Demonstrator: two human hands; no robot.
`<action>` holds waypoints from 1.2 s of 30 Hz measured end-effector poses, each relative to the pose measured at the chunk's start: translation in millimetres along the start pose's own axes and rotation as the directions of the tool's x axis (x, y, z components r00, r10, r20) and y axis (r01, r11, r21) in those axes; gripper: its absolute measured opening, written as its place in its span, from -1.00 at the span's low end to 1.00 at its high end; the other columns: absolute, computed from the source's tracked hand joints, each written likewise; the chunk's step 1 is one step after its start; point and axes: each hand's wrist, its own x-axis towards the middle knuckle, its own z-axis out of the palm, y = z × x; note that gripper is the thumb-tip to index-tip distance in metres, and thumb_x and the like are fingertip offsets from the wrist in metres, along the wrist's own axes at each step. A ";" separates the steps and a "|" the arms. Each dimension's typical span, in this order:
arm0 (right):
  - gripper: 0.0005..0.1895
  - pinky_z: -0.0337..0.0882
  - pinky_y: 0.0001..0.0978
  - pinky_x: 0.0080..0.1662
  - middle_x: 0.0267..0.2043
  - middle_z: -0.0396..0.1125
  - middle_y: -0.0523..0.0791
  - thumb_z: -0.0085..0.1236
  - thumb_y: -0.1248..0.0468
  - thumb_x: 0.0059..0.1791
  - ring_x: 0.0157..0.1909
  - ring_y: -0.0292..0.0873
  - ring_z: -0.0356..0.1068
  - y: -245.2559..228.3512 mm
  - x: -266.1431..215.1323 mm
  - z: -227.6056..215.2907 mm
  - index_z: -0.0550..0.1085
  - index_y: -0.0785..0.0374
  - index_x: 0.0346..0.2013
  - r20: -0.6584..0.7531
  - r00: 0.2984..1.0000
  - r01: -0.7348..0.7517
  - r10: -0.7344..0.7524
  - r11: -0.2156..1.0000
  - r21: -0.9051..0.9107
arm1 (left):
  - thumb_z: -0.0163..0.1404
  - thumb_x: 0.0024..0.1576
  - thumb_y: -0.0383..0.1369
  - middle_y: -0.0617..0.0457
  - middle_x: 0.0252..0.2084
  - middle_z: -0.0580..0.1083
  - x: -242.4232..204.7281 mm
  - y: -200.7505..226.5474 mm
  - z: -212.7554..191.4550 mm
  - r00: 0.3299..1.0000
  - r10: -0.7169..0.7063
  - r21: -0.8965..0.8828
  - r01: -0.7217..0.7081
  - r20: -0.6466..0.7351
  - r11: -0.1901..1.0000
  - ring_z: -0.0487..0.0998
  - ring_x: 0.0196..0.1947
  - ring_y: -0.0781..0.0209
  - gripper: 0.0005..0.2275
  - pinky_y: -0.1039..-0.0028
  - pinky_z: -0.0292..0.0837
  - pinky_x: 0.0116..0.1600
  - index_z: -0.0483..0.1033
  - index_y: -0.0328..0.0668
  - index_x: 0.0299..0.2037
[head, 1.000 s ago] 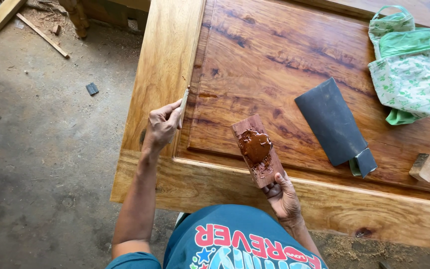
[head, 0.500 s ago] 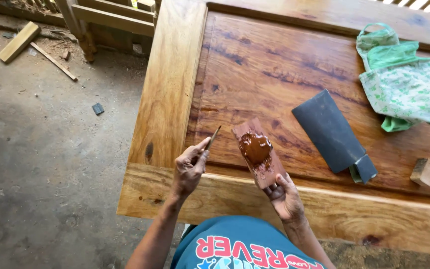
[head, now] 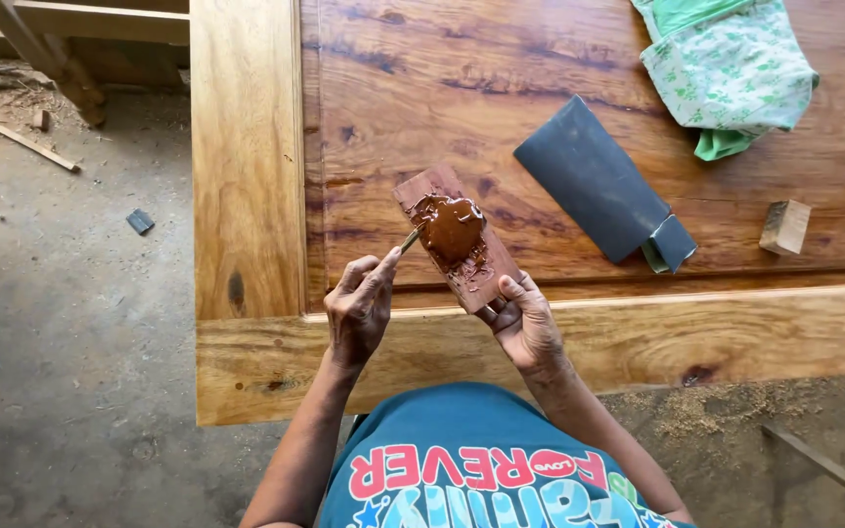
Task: The person uses a small stick to apply a brown paste from a wooden palette into cracks and gaps on a large wooden table surface. The person repeatedly dips the stick into the paste and carefully fills the seams between the wood planks.
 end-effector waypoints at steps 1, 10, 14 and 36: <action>-0.87 0.59 0.10 -0.03 -0.12 0.52 0.03 0.15 0.38 0.02 -0.06 0.06 0.55 0.4 0.2 -2.3 0.48 0.18 -0.14 0.002 1.000 0.000 0.000 1.000 0.000 | 0.16 0.14 -0.53 0.09 -0.30 0.54 0.9 0.3 0.8 1.000 0.001 0.001 -0.001 -0.001 1.000 0.57 -0.53 0.17 -0.72 0.37 0.48 -0.48 0.71 0.07 0.01; -0.86 0.58 0.16 -0.05 -0.12 0.51 0.05 0.10 0.39 0.03 -0.08 0.09 0.56 1.1 -2.7 -13.7 0.48 0.20 -0.12 0.020 0.999 -0.046 0.046 0.999 -0.005 | 0.12 0.15 -0.54 0.07 -0.30 0.54 -13.2 -2.0 -11.1 0.994 0.101 0.055 -0.102 0.029 0.993 0.56 -0.51 0.11 -0.73 0.36 0.50 -0.40 0.72 0.05 -0.01; -0.86 0.61 0.11 -0.09 -0.13 0.52 0.05 0.11 0.39 0.03 -0.12 0.07 0.57 -13.4 3.6 -22.0 0.49 0.17 -0.13 0.022 1.000 -0.008 0.007 1.000 0.009 | 0.11 0.15 -0.54 0.07 -0.33 0.55 -37.8 -17.4 -23.0 0.995 0.010 0.090 -0.019 0.098 0.996 0.56 -0.52 0.12 -0.73 0.37 0.52 -0.39 0.72 0.06 -0.03; -0.55 0.52 -0.26 0.04 0.07 0.40 0.05 0.07 0.35 0.02 0.00 -0.08 0.46 -29.4 8.6 -39.8 0.31 0.37 0.20 0.173 0.985 0.012 -0.009 1.000 -0.015 | 0.02 0.20 -0.63 -0.18 -0.30 0.50 23.0 -104.6 -8.7 0.960 -0.280 0.412 0.268 -0.032 0.871 0.47 -0.50 0.19 -0.85 0.48 0.47 -0.49 0.52 -0.48 -0.04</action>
